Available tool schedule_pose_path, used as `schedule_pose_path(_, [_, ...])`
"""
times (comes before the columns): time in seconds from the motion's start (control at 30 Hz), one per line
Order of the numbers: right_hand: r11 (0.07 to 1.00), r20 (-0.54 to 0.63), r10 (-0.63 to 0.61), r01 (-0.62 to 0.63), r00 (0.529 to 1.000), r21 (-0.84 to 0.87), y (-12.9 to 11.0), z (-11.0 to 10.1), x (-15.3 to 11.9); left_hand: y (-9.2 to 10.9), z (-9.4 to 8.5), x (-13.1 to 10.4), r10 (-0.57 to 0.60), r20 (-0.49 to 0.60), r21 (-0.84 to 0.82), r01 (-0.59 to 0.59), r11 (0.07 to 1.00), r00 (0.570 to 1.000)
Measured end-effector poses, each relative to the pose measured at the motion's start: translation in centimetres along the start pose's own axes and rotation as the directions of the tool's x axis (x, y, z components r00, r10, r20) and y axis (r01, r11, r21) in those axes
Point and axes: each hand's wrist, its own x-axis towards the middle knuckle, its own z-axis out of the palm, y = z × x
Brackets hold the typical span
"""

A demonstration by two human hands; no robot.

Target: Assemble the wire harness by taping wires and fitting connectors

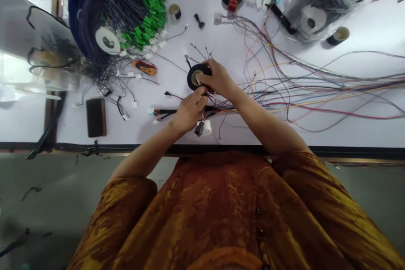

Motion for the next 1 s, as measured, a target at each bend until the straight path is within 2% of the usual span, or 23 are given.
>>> schedule_pose_path(0.1, [0.991, -0.008, 0.118, -0.117, 0.993, 0.065, 0.2, -0.2, -0.7, -0.5, 0.3, -0.2, -0.117, -0.173, -0.131, 0.095, 0.987, 0.978])
schedule_pose_path(0.17, [0.99, -0.03, 0.113, -0.11, 0.993, 0.087, 0.5, -0.8, -2.6, -0.9, 0.6, 0.0, -0.301, -0.238, -0.312, 0.221, 0.924, 0.924])
schedule_pose_path(0.23, [0.999, -0.048, 0.026, -0.025, 0.998, 0.03, 1.1, -1.5, -4.6, -1.3, 1.1, 0.2, -0.473, -0.203, -0.462, 0.341, 0.818, 0.858])
schedule_pose_path(0.3, [0.991, -0.055, -0.074, 0.067, 0.996, -0.119, 1.8, -2.1, -6.0, -1.7, 1.4, 0.6, -0.563, -0.166, -0.549, 0.398, 0.735, 0.81])
schedule_pose_path(0.43, [0.878, 0.014, -0.2, 0.185, 0.98, -0.442, 2.7, -2.4, -6.6, -2.1, 1.7, 1.0, -0.579, -0.054, -0.623, 0.426, 0.656, 0.814])
schedule_pose_path(0.53, [0.794, 0.136, -0.204, 0.245, 0.969, -0.557, 2.3, -1.7, -5.7, -2.2, 2.0, 0.8, -0.576, 0.083, -0.623, 0.494, 0.607, 0.813])
schedule_pose_path(0.67, [0.753, 0.237, -0.155, 0.27, 0.959, -0.601, 1.7, -0.9, -5.3, -1.9, 3.1, 0.4, -0.603, 0.07, -0.705, 0.467, 0.534, 0.795])
schedule_pose_path(0.8, [0.723, 0.346, -0.132, 0.329, 0.929, -0.607, 1.4, -1.1, -6.2, -1.9, 3.8, 0.2, -0.639, 0.06, -0.743, 0.462, 0.485, 0.767])
schedule_pose_path(1.0, [0.643, 0.315, -0.081, 0.291, 0.946, -0.709, 0.9, -1.1, -6.3, -2.5, 3.8, 0.5, -0.571, 0.175, -0.784, 0.464, 0.413, 0.802])
